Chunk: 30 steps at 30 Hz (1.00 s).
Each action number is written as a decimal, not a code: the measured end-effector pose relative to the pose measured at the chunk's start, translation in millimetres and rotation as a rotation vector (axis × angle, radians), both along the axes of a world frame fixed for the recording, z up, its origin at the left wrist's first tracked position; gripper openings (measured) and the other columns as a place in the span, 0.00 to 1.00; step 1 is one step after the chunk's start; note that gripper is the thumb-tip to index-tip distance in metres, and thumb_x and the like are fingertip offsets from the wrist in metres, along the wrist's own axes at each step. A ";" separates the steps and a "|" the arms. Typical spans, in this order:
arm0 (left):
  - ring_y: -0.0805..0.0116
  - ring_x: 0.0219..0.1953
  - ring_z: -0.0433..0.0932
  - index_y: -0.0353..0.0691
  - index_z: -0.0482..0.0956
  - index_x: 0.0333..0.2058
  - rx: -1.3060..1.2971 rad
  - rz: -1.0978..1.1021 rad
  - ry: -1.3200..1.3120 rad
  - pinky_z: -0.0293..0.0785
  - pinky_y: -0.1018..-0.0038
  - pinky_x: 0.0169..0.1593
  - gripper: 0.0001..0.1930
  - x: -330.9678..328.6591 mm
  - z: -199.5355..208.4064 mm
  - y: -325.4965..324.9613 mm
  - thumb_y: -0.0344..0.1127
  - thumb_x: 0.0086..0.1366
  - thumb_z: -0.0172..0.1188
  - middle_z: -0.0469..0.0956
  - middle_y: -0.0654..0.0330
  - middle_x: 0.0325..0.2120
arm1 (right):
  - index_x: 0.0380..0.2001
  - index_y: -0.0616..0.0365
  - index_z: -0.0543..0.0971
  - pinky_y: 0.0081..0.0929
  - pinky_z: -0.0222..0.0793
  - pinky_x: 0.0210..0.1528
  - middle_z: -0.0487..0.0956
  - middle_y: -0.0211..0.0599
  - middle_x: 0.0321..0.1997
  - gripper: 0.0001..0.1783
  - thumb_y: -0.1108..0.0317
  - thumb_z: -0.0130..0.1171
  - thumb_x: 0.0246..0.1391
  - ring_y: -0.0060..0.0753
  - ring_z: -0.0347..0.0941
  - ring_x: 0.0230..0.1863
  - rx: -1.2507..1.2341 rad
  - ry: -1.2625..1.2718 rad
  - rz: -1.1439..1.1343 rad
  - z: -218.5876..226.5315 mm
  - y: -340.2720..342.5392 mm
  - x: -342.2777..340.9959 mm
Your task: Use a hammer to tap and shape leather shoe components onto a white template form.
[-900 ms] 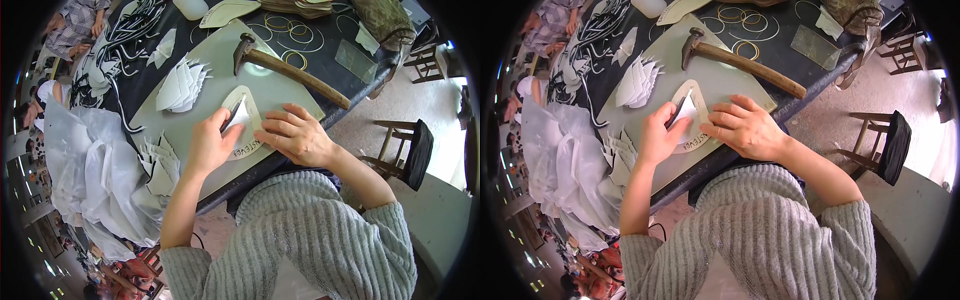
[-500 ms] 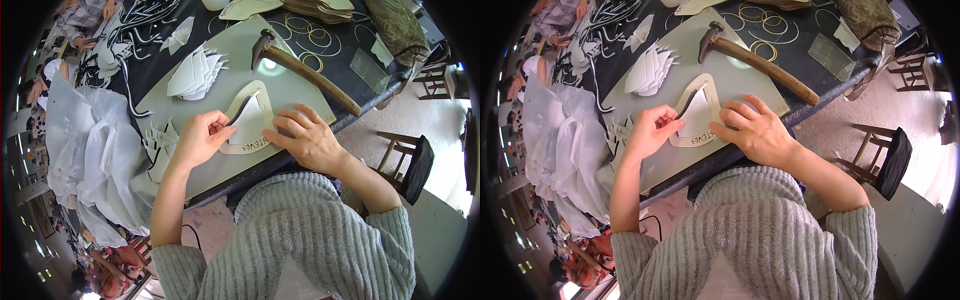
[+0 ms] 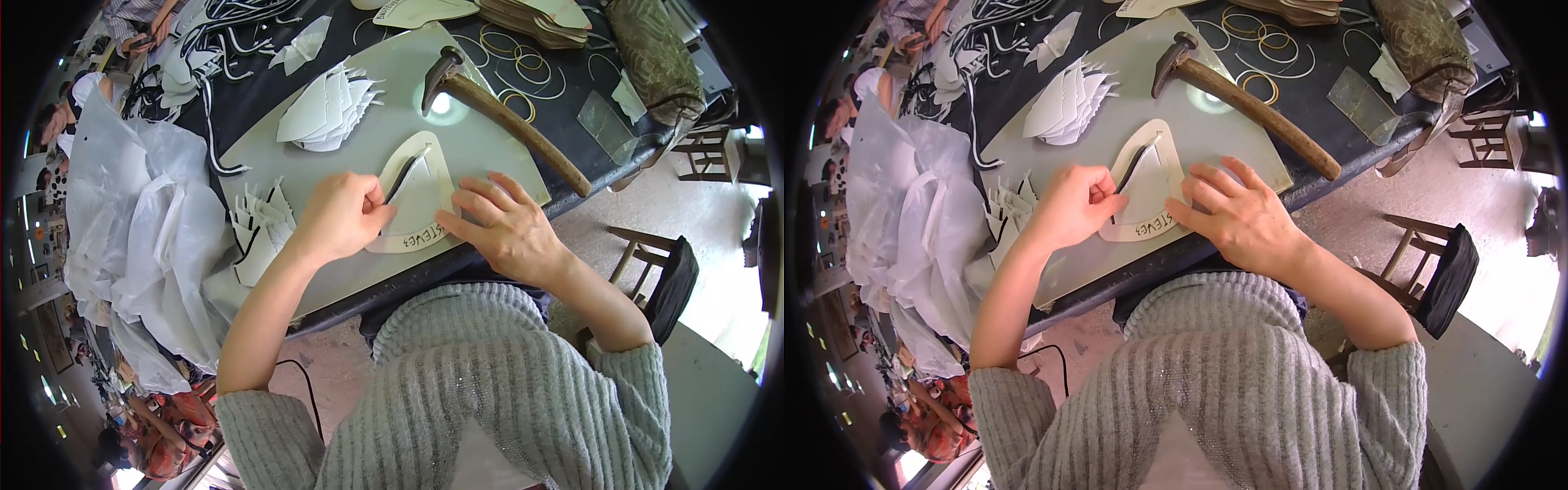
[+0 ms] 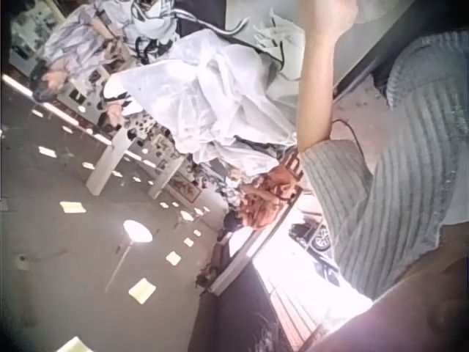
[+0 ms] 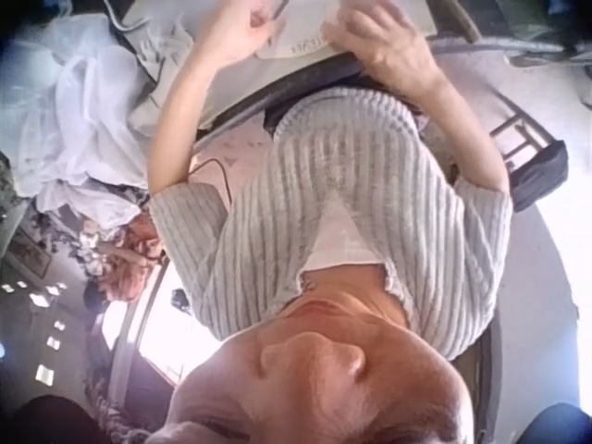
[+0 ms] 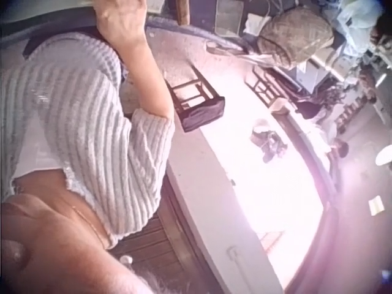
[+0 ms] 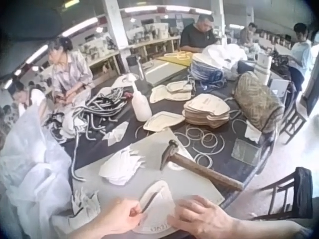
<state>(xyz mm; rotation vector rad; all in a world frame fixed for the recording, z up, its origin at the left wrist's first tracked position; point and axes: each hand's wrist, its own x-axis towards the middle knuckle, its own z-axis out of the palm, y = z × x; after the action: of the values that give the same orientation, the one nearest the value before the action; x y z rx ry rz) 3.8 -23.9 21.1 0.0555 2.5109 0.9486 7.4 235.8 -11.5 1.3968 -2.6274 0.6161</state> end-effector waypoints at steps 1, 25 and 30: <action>0.58 0.20 0.79 0.33 0.76 0.22 -0.028 -0.013 0.014 0.72 0.66 0.28 0.10 4.9 -0.3 2.7 0.32 0.56 0.66 0.79 0.53 0.17 | 0.52 0.45 0.78 0.48 0.65 0.64 0.74 0.32 0.49 0.25 0.73 0.61 0.49 0.38 0.71 0.58 0.017 -0.013 0.020 1.8 1.7 2.3; 0.55 0.45 0.78 0.35 0.76 0.47 -0.151 -0.060 0.388 0.73 0.61 0.47 0.22 45.2 -10.1 13.8 0.36 0.55 0.69 0.78 0.49 0.42 | 0.69 0.45 0.63 0.51 0.39 0.75 0.57 0.32 0.75 0.42 0.39 0.53 0.54 0.36 0.50 0.76 0.153 -0.187 0.014 -11.7 -24.7 16.1; 0.47 0.66 0.63 0.32 0.66 0.63 -0.275 -0.277 0.597 0.59 0.51 0.66 0.39 89.6 -38.2 21.9 0.52 0.59 0.63 0.63 0.46 0.65 | 0.69 0.51 0.62 0.52 0.36 0.76 0.56 0.36 0.76 0.43 0.41 0.56 0.55 0.41 0.47 0.77 0.185 -0.251 0.031 -1.2 -21.4 9.3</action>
<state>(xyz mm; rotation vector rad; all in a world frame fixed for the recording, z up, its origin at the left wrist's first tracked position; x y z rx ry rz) 93.4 -2.0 -17.0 0.6694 3.0357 0.5152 16.7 214.5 -12.7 1.5017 -2.9308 0.6009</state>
